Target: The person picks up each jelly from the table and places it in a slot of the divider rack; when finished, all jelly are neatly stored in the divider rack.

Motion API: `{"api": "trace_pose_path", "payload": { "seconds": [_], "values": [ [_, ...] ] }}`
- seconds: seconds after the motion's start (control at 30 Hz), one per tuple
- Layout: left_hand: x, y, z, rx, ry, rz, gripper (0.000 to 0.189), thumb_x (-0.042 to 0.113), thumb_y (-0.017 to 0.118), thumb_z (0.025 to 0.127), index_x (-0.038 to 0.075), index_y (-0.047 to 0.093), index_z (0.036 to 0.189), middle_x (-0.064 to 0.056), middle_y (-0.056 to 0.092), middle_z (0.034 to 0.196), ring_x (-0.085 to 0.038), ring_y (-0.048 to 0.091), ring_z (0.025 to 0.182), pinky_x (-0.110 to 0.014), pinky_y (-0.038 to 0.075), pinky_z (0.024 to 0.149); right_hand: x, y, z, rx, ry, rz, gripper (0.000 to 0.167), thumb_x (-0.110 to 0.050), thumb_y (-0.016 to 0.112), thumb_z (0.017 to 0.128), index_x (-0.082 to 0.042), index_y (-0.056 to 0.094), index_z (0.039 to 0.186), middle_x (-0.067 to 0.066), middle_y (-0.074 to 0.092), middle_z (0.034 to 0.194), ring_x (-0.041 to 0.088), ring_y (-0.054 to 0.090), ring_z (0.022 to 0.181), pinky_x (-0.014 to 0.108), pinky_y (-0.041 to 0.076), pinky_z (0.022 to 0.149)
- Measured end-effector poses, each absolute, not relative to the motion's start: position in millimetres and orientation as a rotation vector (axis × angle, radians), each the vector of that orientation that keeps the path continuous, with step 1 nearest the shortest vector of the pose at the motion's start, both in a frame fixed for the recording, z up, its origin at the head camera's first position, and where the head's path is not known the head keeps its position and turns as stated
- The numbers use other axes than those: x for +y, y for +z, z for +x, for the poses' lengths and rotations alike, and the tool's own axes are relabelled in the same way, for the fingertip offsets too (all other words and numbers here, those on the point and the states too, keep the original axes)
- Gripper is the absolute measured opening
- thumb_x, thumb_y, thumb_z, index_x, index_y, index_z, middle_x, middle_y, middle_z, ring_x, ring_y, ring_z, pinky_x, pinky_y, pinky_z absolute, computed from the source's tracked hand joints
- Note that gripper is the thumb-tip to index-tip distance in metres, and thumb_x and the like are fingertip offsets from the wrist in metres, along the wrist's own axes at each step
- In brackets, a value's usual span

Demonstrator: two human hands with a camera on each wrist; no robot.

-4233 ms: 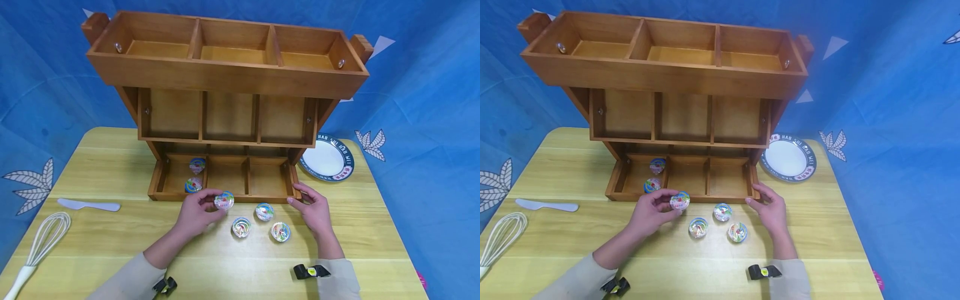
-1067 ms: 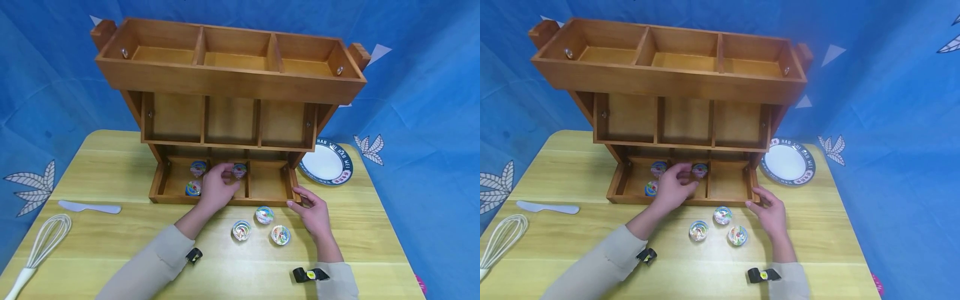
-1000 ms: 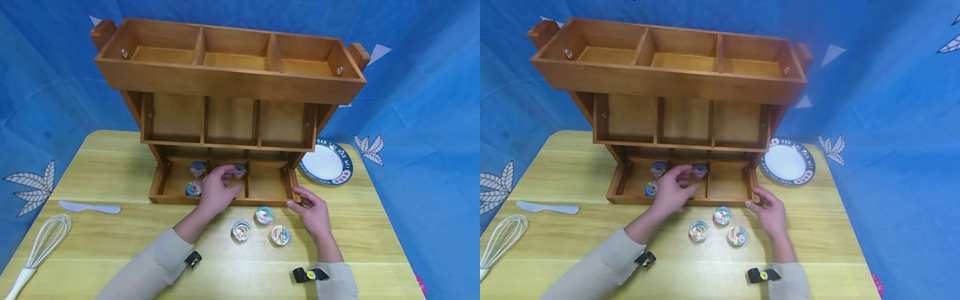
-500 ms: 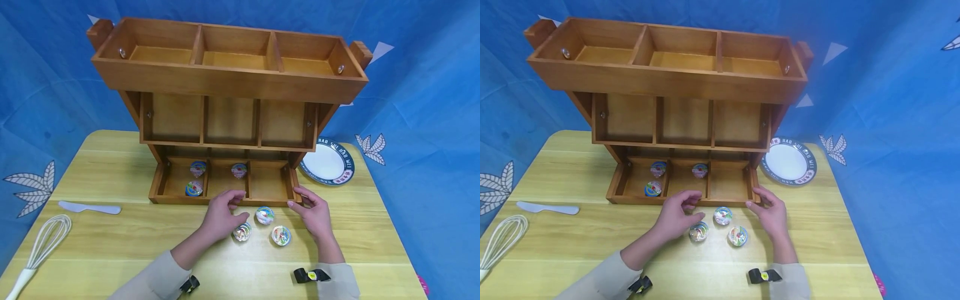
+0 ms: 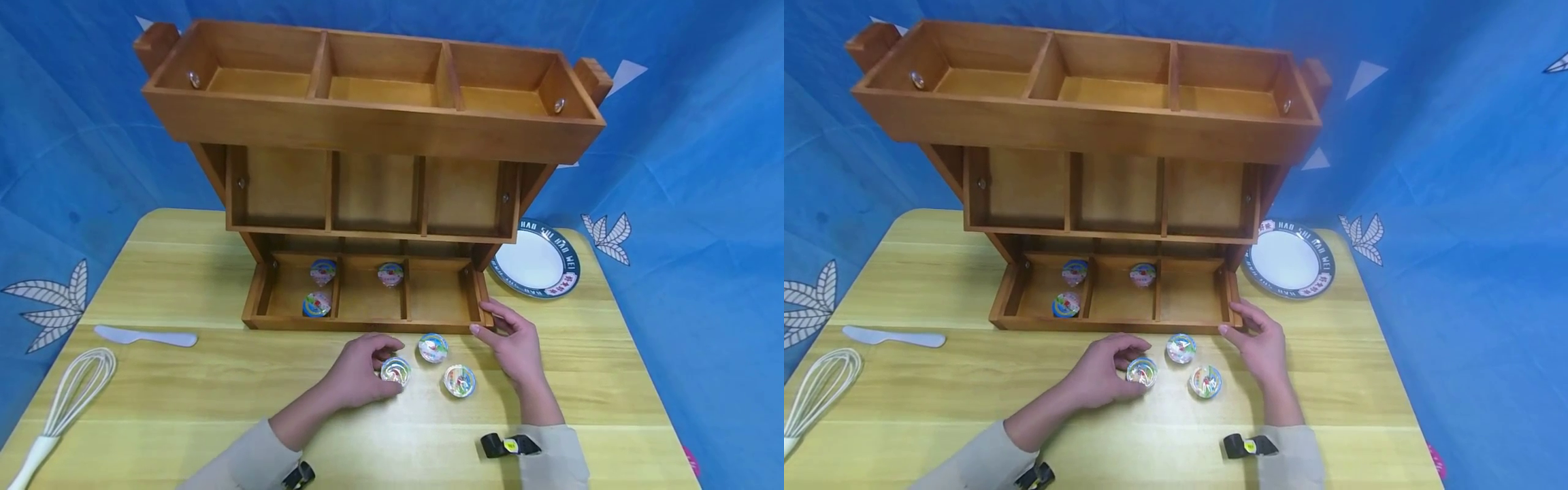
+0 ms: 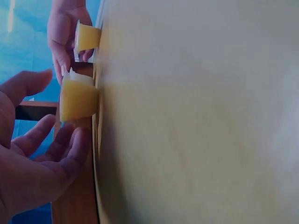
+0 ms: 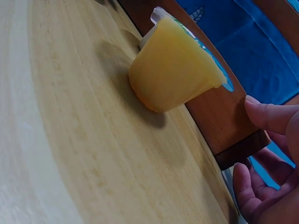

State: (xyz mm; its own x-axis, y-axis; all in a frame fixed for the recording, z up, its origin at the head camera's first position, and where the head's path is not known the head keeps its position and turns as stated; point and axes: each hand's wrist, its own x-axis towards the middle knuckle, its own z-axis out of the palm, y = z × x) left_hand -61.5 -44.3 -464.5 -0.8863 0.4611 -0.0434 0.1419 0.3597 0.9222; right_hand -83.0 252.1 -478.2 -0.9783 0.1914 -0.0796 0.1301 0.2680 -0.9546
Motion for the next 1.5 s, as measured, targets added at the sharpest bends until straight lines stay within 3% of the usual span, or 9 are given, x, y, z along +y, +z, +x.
{"api": "trace_pose_path", "payload": {
  "seconds": [0.3, 0.53, 1.1, 1.5],
  "values": [
    [-47, -469, -60, 2.199, 1.563, 0.480, 0.058, -0.004, 0.088, 0.065, 0.001, 0.066, 0.119, 0.000, 0.064, 0.103, -0.019, 0.062, 0.086, -0.032, 0.055, 0.075, 251, -477, -84, -2.434, 1.855, -0.282, 0.046, -0.006, 0.083, 0.082, -0.004, 0.068, 0.126, 0.006, 0.056, 0.141, 0.027, 0.057, 0.118, 0.033, 0.047, 0.097],
    [-48, -473, -58, 2.218, 1.555, 0.505, 0.051, -0.003, 0.087, 0.067, 0.005, 0.068, 0.114, 0.004, 0.063, 0.098, -0.017, 0.061, 0.083, -0.030, 0.055, 0.074, 252, -478, -83, -2.437, 1.850, -0.288, 0.047, -0.007, 0.083, 0.082, -0.005, 0.068, 0.126, 0.004, 0.056, 0.142, 0.025, 0.058, 0.118, 0.025, 0.047, 0.095],
    [-51, -471, -57, 2.336, 1.507, 0.549, 0.047, 0.001, 0.088, 0.068, 0.007, 0.070, 0.111, 0.004, 0.062, 0.098, -0.014, 0.058, 0.078, -0.027, 0.053, 0.069, 253, -479, -82, -2.452, 1.845, -0.312, 0.047, -0.008, 0.083, 0.083, -0.007, 0.068, 0.127, 0.001, 0.055, 0.142, 0.022, 0.057, 0.118, 0.025, 0.048, 0.095],
    [-61, -442, -69, 2.212, 1.681, 0.532, 0.048, -0.004, 0.087, 0.070, 0.006, 0.069, 0.114, 0.000, 0.065, 0.103, -0.019, 0.063, 0.085, -0.041, 0.057, 0.076, 252, -479, -83, -2.448, 1.848, -0.310, 0.047, -0.008, 0.083, 0.083, -0.008, 0.069, 0.127, 0.000, 0.056, 0.141, 0.022, 0.057, 0.118, 0.033, 0.046, 0.099]
  ]
}}
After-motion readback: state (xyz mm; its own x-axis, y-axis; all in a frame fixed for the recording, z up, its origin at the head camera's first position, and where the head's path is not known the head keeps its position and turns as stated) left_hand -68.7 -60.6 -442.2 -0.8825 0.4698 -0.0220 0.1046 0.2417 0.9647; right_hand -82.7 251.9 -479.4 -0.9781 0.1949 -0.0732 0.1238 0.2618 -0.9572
